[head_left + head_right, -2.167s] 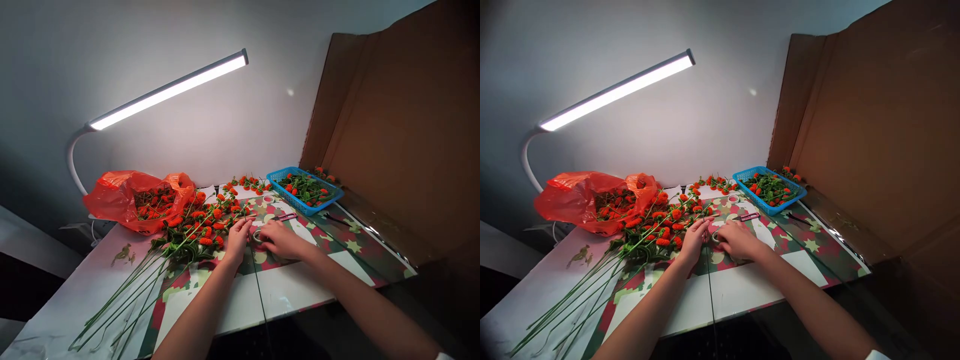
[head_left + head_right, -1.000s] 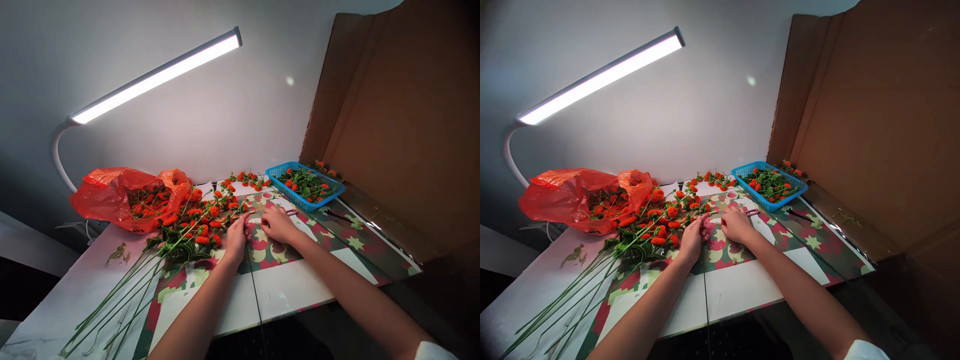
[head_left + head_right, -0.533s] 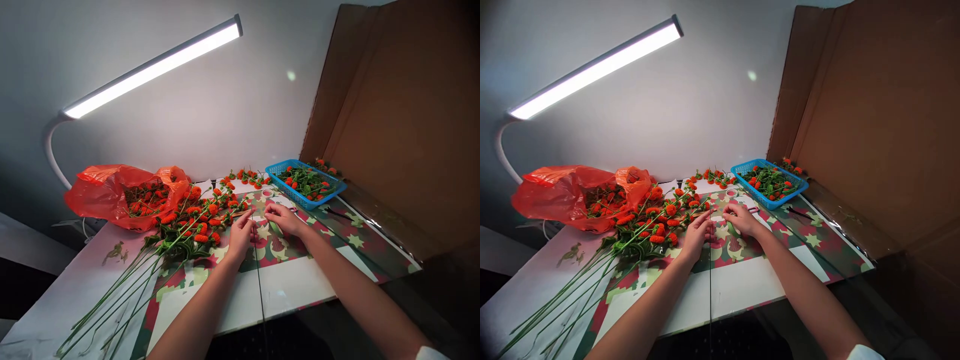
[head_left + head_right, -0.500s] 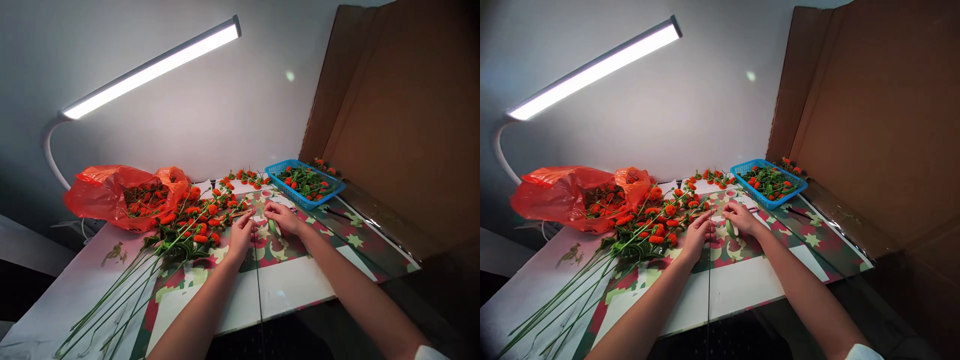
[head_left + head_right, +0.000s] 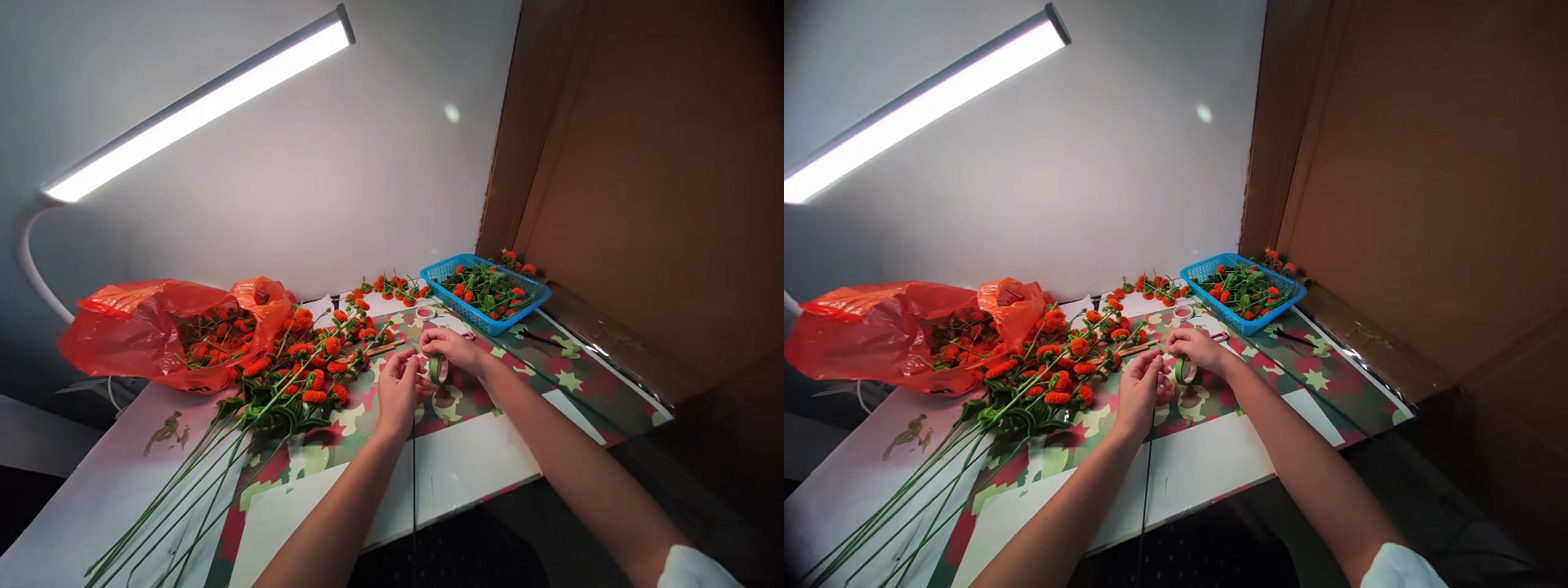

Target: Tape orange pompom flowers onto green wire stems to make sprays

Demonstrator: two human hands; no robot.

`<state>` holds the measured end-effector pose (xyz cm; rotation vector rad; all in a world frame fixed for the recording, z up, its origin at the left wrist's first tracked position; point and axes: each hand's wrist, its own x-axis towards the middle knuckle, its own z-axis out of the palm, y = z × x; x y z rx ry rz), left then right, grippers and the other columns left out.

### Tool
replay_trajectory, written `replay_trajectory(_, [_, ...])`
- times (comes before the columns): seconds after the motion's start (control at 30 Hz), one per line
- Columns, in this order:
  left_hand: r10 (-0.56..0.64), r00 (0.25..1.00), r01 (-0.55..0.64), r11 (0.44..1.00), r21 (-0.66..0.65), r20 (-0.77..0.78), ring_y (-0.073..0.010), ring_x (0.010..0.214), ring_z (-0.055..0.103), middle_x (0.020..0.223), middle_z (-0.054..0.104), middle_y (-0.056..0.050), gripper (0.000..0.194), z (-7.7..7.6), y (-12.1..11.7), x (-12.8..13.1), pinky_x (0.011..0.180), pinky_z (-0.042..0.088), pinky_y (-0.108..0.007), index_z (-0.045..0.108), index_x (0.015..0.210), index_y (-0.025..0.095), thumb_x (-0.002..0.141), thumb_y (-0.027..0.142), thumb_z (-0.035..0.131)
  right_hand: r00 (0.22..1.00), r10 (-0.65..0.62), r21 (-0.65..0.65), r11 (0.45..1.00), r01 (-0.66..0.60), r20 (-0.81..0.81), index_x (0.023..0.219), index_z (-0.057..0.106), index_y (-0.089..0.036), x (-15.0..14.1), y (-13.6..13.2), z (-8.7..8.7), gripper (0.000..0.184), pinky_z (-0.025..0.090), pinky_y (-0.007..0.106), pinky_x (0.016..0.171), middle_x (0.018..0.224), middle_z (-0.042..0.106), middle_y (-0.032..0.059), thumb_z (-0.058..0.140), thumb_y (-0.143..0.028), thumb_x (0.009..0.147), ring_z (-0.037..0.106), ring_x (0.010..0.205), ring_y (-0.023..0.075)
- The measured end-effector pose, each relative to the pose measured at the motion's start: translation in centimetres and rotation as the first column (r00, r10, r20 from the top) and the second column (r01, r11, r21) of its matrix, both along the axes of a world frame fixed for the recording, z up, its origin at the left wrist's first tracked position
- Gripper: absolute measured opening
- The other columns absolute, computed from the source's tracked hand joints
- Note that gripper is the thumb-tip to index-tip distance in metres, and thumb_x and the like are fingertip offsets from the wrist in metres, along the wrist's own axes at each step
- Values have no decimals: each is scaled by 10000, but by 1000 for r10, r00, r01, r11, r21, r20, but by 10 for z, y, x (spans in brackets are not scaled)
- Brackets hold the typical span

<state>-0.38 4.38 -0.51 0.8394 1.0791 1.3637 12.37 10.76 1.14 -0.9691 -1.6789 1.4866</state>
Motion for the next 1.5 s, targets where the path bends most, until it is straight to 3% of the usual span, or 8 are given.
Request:
replay_trajectory(0.23, [43, 996, -39, 998, -57, 74, -32, 365, 360, 603, 546, 57, 301, 3, 0, 4, 340, 295, -152, 511, 908, 182, 652, 280, 638, 995, -86, 105, 991, 80, 54, 599, 484, -173, -5, -5, -2, 128, 283, 232, 509, 560, 404, -47, 494, -269, 682, 365, 530, 97])
replay_trajectory(0.5, [113, 994, -113, 993, 31, 15, -30, 326, 332, 521, 476, 82, 266, 2, -1, 3, 322, 266, -160, 508, 790, 178, 710, 407, 618, 988, -149, 182, 973, 141, 32, 630, 496, -168, -11, -8, -6, 143, 282, 232, 513, 564, 398, -49, 499, -291, 702, 351, 541, 97])
replay_trajectory(0.93, [132, 988, -132, 991, -4, 82, -33, 317, 345, 481, 479, 81, 221, 1, 2, -1, 333, 239, -159, 486, 692, 180, 692, 355, 621, 995, -98, 141, 986, 94, 21, 676, 505, -171, -14, -14, -3, 150, 304, 211, 471, 565, 412, -52, 538, -306, 731, 375, 520, 89])
replay_trajectory(1.1, [149, 986, -147, 989, -22, 82, -39, 323, 326, 428, 419, 98, 243, -3, 4, -2, 333, 239, -157, 462, 658, 184, 692, 365, 621, 997, -60, 189, 981, 49, 53, 786, 601, -150, -10, -16, 1, 154, 316, 211, 474, 581, 452, -37, 539, -283, 739, 406, 533, 95])
replay_trajectory(1.33, [144, 987, -140, 989, -55, 75, -37, 312, 304, 417, 410, 103, 271, -2, 3, -1, 327, 213, -163, 475, 676, 182, 665, 394, 644, 997, -69, 160, 985, 63, 33, 651, 575, -153, -12, -11, -5, 152, 335, 225, 519, 586, 482, -21, 543, -284, 722, 442, 581, 111])
replay_trajectory(1.5, [93, 984, -88, 996, -33, 155, -28, 310, 299, 412, 406, 102, 288, 0, 2, -3, 336, 206, -168, 452, 629, 178, 655, 381, 654, 999, -43, 163, 986, 46, -20, 654, 589, -147, -13, -10, -8, 236, 334, 229, 534, 590, 484, -27, 636, -373, 700, 418, 573, 99])
